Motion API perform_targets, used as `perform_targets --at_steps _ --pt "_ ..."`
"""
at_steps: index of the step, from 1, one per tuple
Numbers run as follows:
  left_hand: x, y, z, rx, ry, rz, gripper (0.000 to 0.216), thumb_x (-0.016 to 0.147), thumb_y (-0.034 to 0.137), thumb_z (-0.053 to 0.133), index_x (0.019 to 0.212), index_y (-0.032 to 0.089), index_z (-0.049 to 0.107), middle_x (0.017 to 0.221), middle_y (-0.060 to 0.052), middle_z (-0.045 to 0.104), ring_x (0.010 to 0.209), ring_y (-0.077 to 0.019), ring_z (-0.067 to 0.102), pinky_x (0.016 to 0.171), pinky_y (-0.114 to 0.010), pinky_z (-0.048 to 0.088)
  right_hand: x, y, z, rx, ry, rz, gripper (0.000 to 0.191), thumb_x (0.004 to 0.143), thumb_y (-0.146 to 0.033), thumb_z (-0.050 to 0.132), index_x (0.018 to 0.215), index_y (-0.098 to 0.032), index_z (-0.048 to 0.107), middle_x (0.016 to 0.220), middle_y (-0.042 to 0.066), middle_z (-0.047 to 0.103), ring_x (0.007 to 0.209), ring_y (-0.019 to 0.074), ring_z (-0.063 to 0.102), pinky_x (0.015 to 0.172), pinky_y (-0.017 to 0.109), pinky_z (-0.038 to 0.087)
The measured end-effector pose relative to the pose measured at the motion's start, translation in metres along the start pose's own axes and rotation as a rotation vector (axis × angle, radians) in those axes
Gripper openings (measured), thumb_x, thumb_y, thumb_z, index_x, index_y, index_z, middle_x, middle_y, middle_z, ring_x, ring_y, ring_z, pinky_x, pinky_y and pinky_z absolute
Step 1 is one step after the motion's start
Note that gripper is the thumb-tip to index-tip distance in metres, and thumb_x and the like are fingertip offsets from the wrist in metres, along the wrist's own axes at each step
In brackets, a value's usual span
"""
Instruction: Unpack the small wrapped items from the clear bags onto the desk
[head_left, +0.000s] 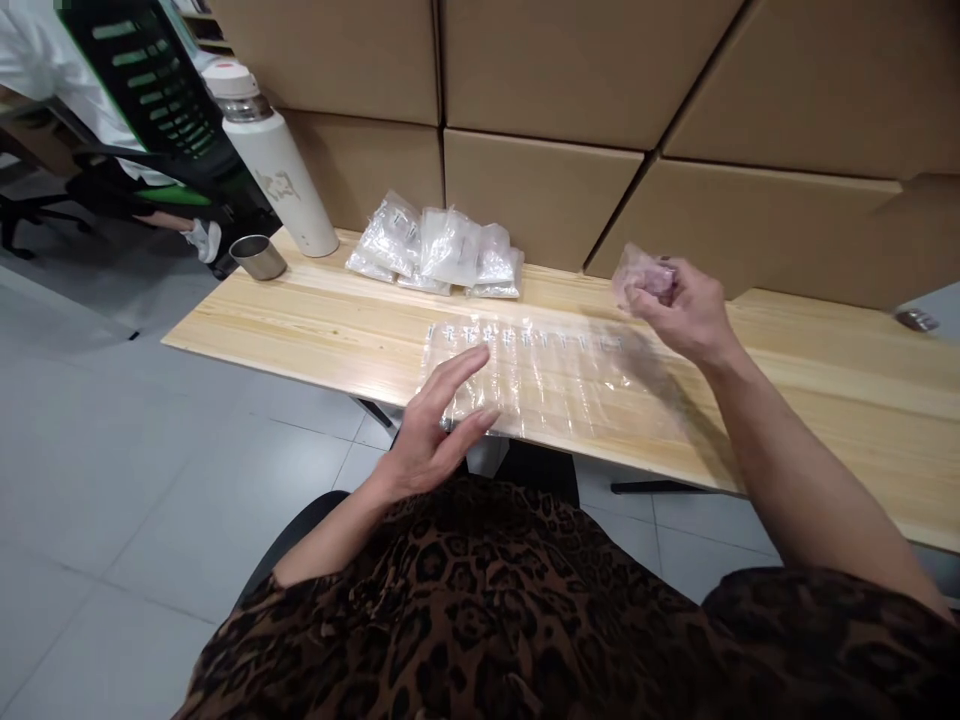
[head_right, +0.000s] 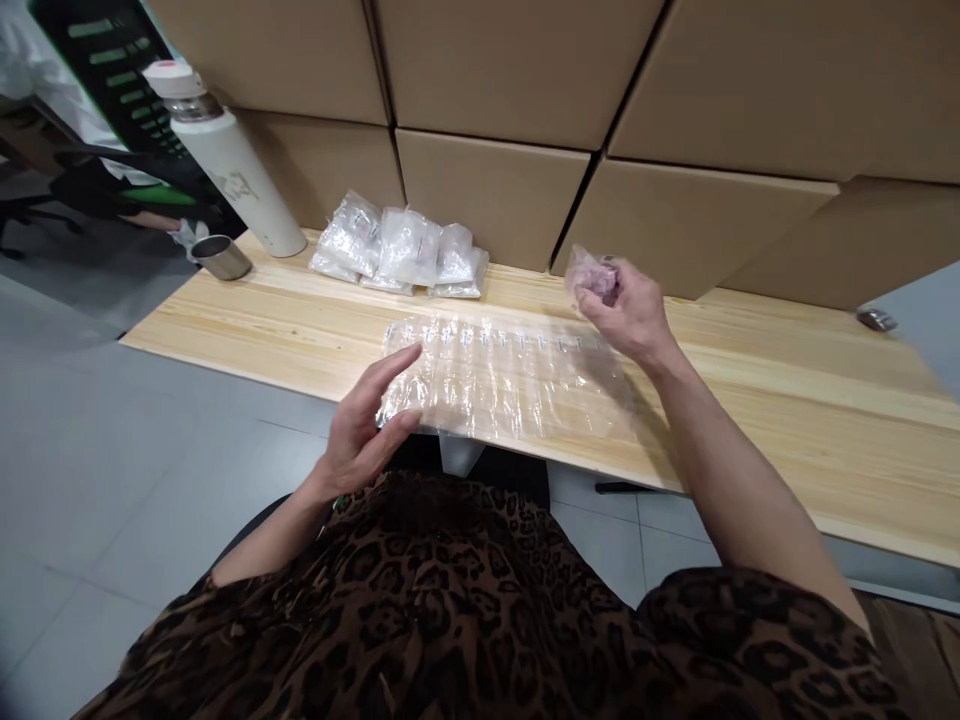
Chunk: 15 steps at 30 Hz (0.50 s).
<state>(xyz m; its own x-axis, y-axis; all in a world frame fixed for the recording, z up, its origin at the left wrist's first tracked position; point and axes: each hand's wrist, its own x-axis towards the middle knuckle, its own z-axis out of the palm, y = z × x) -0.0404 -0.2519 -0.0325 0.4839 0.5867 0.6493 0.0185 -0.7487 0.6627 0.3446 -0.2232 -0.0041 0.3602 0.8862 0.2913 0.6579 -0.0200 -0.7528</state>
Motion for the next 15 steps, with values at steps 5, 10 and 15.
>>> perform_targets --at_steps 5,10,15 --pt "0.022 0.004 0.052 -0.385 0.02 -0.303 0.069 0.106 0.052 0.063 0.167 0.029 0.039 0.166 -0.017 0.054 0.143 -0.0296 0.065 0.118 -0.051 0.057 -0.094 -0.061 0.025 0.616 -0.326 0.046 0.034 0.08 -0.046 0.093 0.098 -0.022 0.077 0.103 0.006 0.081 0.087 0.0192 0.076 0.078 0.035 0.066" --pt "0.032 0.004 0.071 -0.509 -0.01 -0.516 0.049 0.099 0.061 0.069 0.124 0.02 0.069 0.116 -0.009 0.078 0.106 -0.0204 0.075 0.097 -0.038 0.064 -0.142 -0.077 0.049 0.691 -0.299 0.059 0.041 0.077 -0.046 0.097 0.106 -0.024 0.079 0.099 0.003 0.081 0.084 0.018 0.077 0.078 0.032 0.067" --pt "0.031 0.002 0.066 -0.609 0.158 -0.62 0.048 0.096 0.064 0.071 0.116 0.022 0.061 0.101 -0.002 0.075 0.079 -0.0137 0.075 0.069 -0.028 0.063 -0.156 -0.073 0.056 0.86 -0.023 0.043 0.028 0.095 -0.045 0.083 0.111 -0.025 0.07 0.096 0.002 0.079 0.075 0.0161 0.076 0.068 0.03 0.066"
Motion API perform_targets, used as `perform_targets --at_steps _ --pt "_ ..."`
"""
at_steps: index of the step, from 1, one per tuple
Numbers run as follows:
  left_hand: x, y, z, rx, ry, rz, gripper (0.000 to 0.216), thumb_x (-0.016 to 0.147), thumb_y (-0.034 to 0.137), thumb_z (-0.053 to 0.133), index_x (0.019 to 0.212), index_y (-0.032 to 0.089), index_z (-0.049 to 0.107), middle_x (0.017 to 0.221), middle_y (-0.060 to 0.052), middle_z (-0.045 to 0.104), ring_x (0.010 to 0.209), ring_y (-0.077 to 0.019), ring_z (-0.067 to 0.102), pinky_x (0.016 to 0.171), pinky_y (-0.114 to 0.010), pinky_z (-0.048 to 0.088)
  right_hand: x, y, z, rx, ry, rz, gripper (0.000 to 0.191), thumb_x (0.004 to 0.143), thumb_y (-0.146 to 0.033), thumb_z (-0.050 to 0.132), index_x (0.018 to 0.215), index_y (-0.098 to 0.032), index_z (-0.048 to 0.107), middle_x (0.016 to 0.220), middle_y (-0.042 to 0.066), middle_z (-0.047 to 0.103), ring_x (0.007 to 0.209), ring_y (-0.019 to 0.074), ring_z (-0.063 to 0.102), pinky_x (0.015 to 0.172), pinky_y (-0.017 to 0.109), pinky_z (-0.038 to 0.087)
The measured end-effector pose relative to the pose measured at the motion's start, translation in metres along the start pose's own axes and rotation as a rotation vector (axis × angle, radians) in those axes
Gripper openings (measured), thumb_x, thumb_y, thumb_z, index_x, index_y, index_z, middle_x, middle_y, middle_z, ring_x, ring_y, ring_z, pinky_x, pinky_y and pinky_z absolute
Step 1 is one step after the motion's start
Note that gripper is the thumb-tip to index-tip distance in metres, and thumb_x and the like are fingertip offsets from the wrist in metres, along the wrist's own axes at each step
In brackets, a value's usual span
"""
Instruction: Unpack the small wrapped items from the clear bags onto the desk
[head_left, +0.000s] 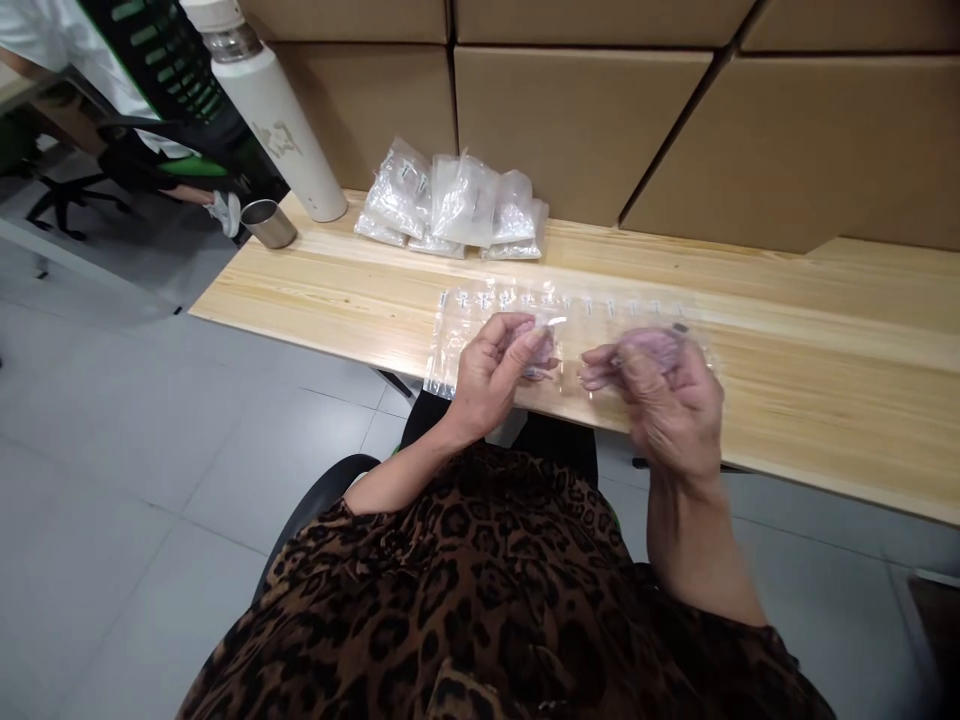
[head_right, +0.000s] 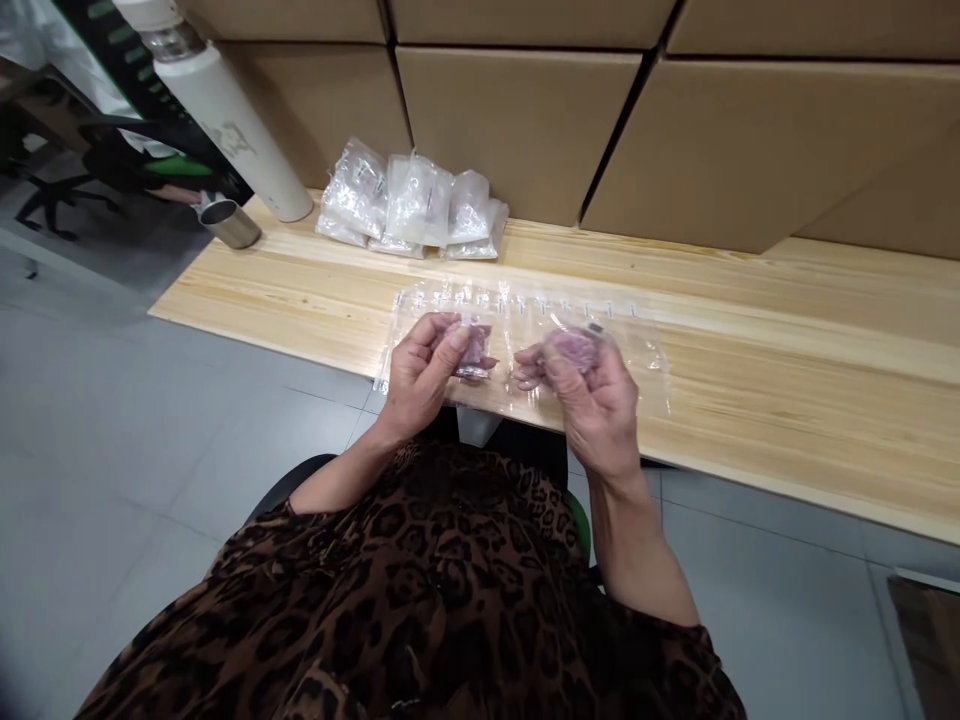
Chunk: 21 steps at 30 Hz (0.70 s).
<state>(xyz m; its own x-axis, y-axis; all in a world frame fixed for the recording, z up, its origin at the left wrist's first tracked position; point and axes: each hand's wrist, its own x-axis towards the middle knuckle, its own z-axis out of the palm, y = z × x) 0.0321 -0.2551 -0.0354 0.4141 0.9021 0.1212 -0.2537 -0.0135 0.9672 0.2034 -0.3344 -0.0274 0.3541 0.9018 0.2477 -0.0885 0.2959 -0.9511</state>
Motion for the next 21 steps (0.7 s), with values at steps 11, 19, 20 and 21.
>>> perform_targets --at_steps 11,19,20,21 --pt "-0.016 -0.006 0.02 0.135 -0.103 0.136 0.05 0.107 0.066 0.049 0.131 0.023 0.06 0.135 -0.011 0.075 0.126 -0.0231 0.071 0.113 -0.041 0.058 -0.008 0.015 0.03 -0.63 0.176 -0.211 0.051 0.102 -0.069 0.062 0.082 -0.022 0.062 0.065 -0.003 0.055 0.056 0.0102 0.048 0.053 0.027 0.04" --pt "-0.022 -0.006 0.02 0.14 -0.126 0.15 0.046 0.108 0.06 0.051 0.133 0.021 0.058 0.139 -0.014 0.072 0.13 -0.0244 0.069 0.118 -0.045 0.055 -0.015 0.005 0.024 -0.8 0.073 -0.362 0.05 0.111 -0.054 0.052 0.073 -0.021 0.054 0.058 -0.005 0.045 0.049 0.0081 0.037 0.052 0.027 0.032" --pt "-0.022 -0.006 0.02 0.139 -0.13 0.152 0.047 0.108 0.061 0.051 0.132 0.021 0.058 0.137 -0.014 0.072 0.128 -0.0244 0.07 0.117 -0.045 0.055 -0.017 0.006 0.022 -0.784 0.089 -0.342 0.046 0.109 -0.054 0.058 0.076 -0.022 0.058 0.061 -0.004 0.049 0.052 0.0088 0.04 0.053 0.027 0.035" --pt "-0.023 -0.006 0.019 0.137 -0.127 0.151 0.048 0.108 0.061 0.051 0.133 0.021 0.058 0.135 -0.013 0.072 0.127 -0.0244 0.07 0.117 -0.045 0.055 -0.018 0.006 0.019 -0.76 0.12 -0.319 0.039 0.106 -0.054 0.064 0.082 -0.022 0.063 0.066 -0.003 0.055 0.056 0.01 0.046 0.057 0.027 0.04"
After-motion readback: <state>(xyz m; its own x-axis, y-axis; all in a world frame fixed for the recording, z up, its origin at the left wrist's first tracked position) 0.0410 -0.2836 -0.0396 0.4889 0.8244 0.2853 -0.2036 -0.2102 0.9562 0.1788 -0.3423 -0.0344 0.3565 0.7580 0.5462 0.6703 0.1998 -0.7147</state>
